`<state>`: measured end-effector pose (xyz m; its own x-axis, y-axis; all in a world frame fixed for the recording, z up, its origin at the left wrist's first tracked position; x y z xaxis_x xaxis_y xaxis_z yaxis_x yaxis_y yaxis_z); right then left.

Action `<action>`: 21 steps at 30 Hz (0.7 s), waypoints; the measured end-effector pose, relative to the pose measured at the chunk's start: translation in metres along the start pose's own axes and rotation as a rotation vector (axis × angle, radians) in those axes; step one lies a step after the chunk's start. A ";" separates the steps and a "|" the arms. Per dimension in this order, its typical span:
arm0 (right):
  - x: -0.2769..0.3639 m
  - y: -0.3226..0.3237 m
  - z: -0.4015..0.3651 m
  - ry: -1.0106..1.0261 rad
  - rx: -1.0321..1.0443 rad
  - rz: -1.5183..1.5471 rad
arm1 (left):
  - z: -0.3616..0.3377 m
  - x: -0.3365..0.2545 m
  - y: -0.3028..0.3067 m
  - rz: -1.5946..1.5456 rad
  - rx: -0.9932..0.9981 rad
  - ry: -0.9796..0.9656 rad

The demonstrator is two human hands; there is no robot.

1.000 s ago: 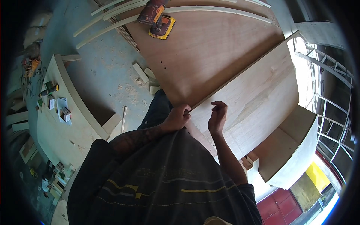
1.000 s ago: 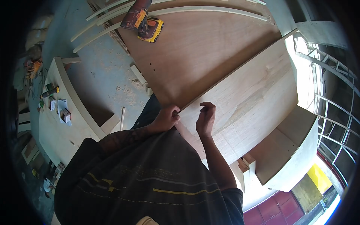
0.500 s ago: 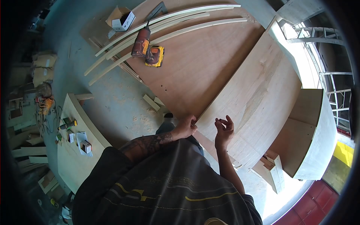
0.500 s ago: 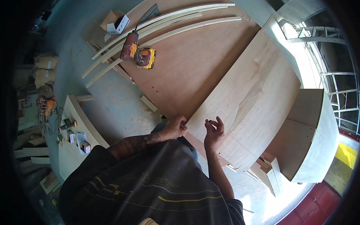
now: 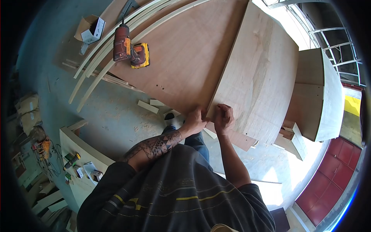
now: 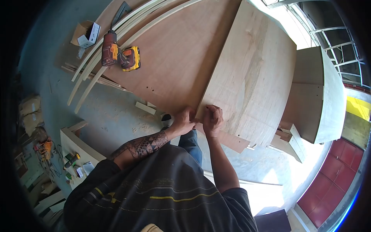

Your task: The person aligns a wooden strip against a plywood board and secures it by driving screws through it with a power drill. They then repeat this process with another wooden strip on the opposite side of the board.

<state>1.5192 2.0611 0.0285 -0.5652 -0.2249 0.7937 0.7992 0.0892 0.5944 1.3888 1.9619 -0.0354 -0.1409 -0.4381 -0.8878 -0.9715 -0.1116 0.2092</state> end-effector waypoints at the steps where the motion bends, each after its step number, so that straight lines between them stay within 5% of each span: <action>1: 0.002 -0.001 0.001 0.003 0.002 -0.011 | -0.001 -0.004 0.003 0.033 -0.057 -0.123; 5: 0.008 -0.004 0.003 0.071 0.084 -0.052 | -0.014 -0.016 0.031 -0.123 0.014 -0.341; 6: 0.008 -0.005 0.003 0.091 0.108 -0.066 | -0.015 0.009 0.044 -0.229 -0.021 -0.251; 8: 0.012 -0.004 0.005 0.106 0.138 -0.066 | -0.036 0.002 0.126 -0.456 -0.471 -0.298; 10: 0.015 -0.004 0.004 0.123 0.159 -0.068 | -0.050 0.003 0.214 -0.160 -0.861 -0.293; 13: 0.018 -0.005 0.006 0.141 0.188 -0.076 | -0.034 -0.042 0.302 0.444 -1.065 -0.472; 14: 0.017 -0.005 0.006 0.149 0.194 -0.064 | -0.018 -0.046 0.318 0.443 -1.059 -0.487; 16: 0.019 -0.003 0.007 0.153 0.182 -0.051 | 0.027 -0.042 0.339 -0.292 -0.752 -0.607; 21: 0.021 -0.001 0.008 0.184 0.193 -0.025 | 0.056 -0.055 0.367 -0.255 -0.712 -0.469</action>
<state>1.5049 2.0637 0.0459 -0.5236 -0.4002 0.7521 0.7215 0.2611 0.6413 1.0295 1.9950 0.0671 -0.1522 0.0686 -0.9860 -0.6568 -0.7524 0.0491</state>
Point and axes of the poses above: each hand's wrist, its own z-axis towards the middle knuckle, its own y-axis out of the back of the hand, x = y × z, the point moved 7 cm from there along z, towards the middle knuckle, and after that the axes turned 10 degrees about -y, right-handed, at the moved point
